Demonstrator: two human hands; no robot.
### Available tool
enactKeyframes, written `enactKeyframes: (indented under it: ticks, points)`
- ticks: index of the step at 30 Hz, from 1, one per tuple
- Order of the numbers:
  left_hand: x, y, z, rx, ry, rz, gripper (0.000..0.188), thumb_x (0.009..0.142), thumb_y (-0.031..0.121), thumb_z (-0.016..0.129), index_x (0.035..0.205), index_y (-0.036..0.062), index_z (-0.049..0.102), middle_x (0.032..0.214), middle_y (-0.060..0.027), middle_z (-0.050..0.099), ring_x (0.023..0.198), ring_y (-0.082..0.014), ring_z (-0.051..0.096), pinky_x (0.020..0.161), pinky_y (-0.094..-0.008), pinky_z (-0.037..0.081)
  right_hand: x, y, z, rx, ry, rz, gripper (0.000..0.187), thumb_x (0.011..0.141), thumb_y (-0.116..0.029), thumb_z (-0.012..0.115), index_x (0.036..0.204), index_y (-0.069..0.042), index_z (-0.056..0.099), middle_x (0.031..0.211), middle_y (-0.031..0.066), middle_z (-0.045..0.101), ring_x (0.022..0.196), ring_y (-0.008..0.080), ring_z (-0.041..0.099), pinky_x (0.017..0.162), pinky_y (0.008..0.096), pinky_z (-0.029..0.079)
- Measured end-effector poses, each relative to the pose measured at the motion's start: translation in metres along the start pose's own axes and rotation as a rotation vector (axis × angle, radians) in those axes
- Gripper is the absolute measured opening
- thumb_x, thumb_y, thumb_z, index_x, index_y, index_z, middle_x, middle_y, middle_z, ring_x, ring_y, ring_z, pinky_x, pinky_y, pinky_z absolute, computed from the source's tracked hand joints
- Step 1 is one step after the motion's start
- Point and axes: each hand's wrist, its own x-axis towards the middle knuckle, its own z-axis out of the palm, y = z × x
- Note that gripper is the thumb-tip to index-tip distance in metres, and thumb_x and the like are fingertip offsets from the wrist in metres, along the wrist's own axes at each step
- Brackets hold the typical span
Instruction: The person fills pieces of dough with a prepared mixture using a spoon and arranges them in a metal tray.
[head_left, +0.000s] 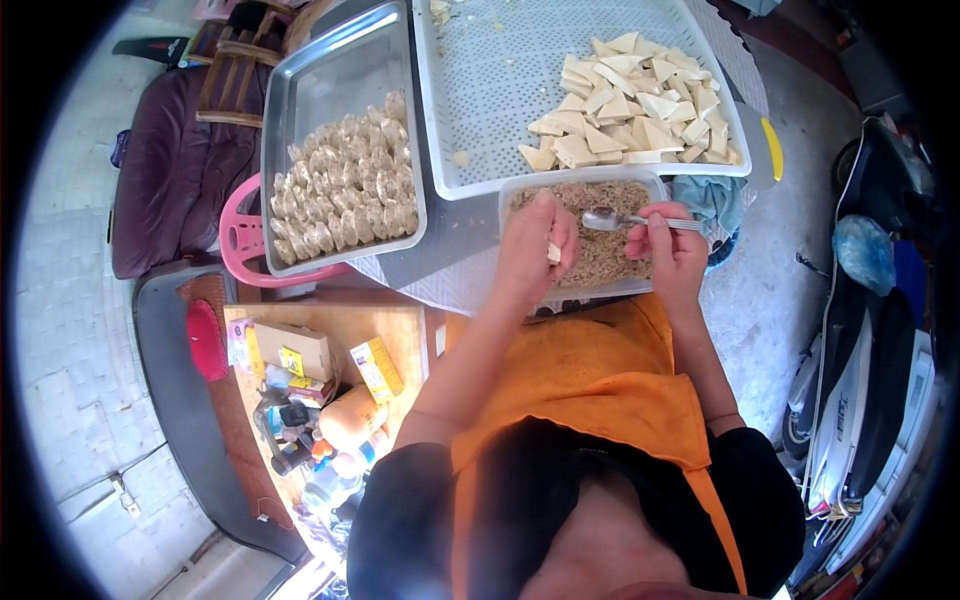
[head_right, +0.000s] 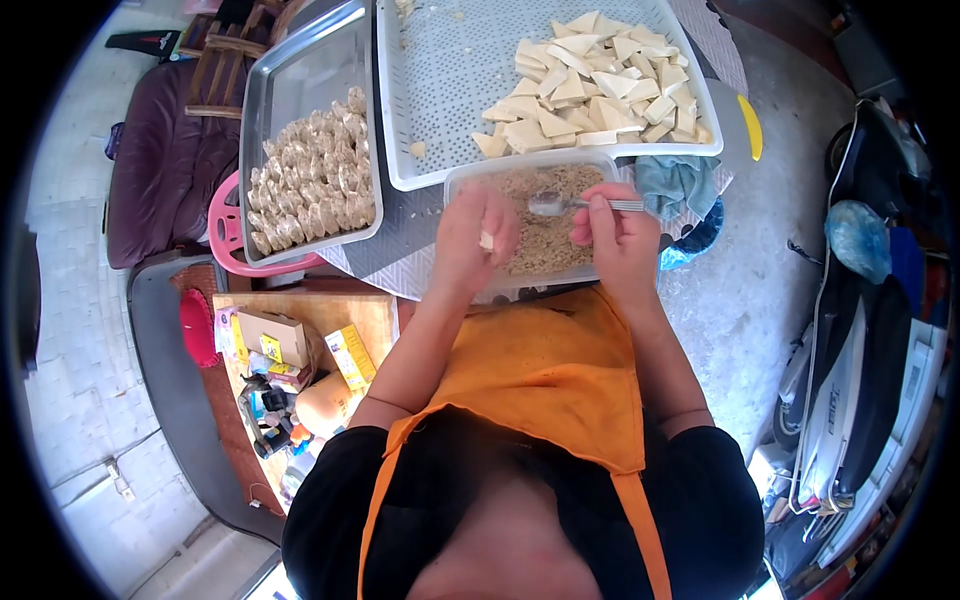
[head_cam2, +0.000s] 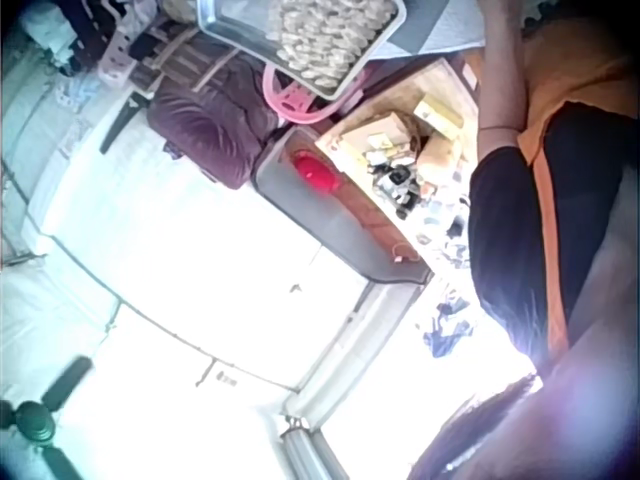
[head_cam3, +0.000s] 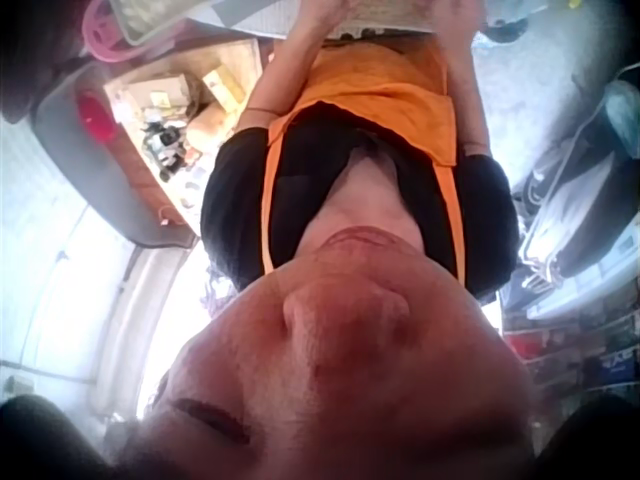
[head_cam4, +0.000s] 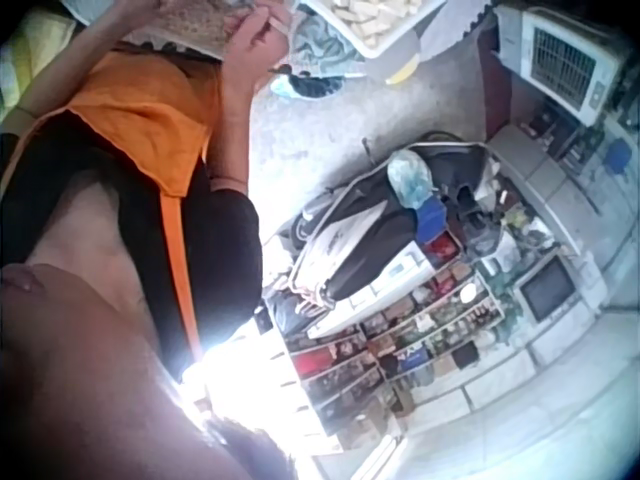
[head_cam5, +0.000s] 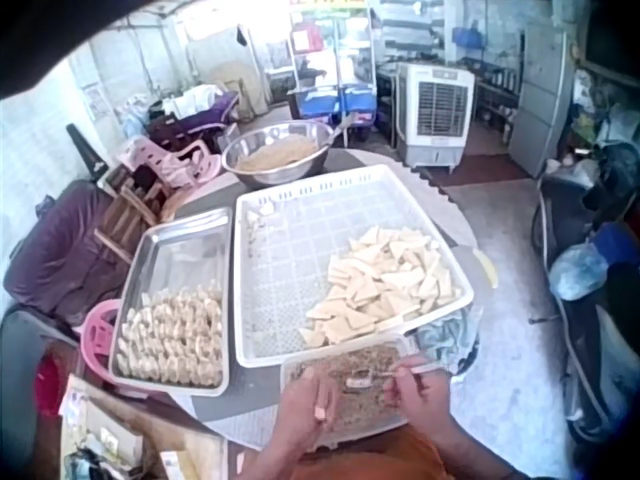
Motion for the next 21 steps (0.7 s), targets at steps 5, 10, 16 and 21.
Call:
enactKeyframes:
  ticks: [5, 10, 16, 21]
  points:
    - [0.006, 0.001, -0.005, 0.003, -0.149, 0.036, 0.043, 0.1, 0.037, 0.028, 0.09, 0.0047, 0.054, 0.067, -0.0071, 0.053, 0.05, -0.0158, 0.048, 0.043, -0.0252, 0.038, 0.0, 0.002, 0.0, -0.007, -0.012, -0.01, 0.012, 0.094, -0.009, 0.048, 0.098, -0.001, 0.056, 0.073, 0.0053, 0.06, 0.059, 0.0091, 0.058, 0.055, 0.0208, 0.049]
    - [0.003, 0.017, 0.026, 0.005, 0.079, -0.004, 0.033, 0.099, 0.03, 0.033, 0.105, 0.0025, 0.05, 0.098, -0.0121, 0.055, 0.096, -0.0219, 0.057, 0.085, -0.0365, 0.05, -0.001, 0.002, 0.0, -0.013, 0.012, -0.02, 0.013, 0.094, -0.009, 0.048, 0.098, 0.0, 0.056, 0.072, 0.0056, 0.06, 0.059, 0.0092, 0.058, 0.055, 0.0209, 0.049]
    - [0.005, 0.009, 0.011, -0.109, 0.031, -0.044, 0.027, 0.098, 0.028, 0.038, 0.097, 0.0045, 0.051, 0.083, -0.0049, 0.05, 0.078, -0.017, 0.054, 0.066, -0.0296, 0.05, -0.001, 0.001, 0.001, -0.014, 0.009, -0.029, 0.013, 0.095, -0.01, 0.048, 0.098, 0.0, 0.056, 0.072, 0.0054, 0.06, 0.059, 0.0092, 0.058, 0.055, 0.0208, 0.049]
    - [0.001, 0.003, 0.002, -0.137, -0.05, -0.081, 0.027, 0.098, 0.029, 0.038, 0.083, 0.0073, 0.047, 0.075, -0.0029, 0.045, 0.067, -0.0124, 0.047, 0.047, -0.0234, 0.035, -0.001, 0.004, 0.0, -0.01, 0.007, -0.04, 0.012, 0.094, -0.01, 0.048, 0.098, 0.0, 0.056, 0.072, 0.0052, 0.06, 0.059, 0.009, 0.058, 0.054, 0.0208, 0.049]
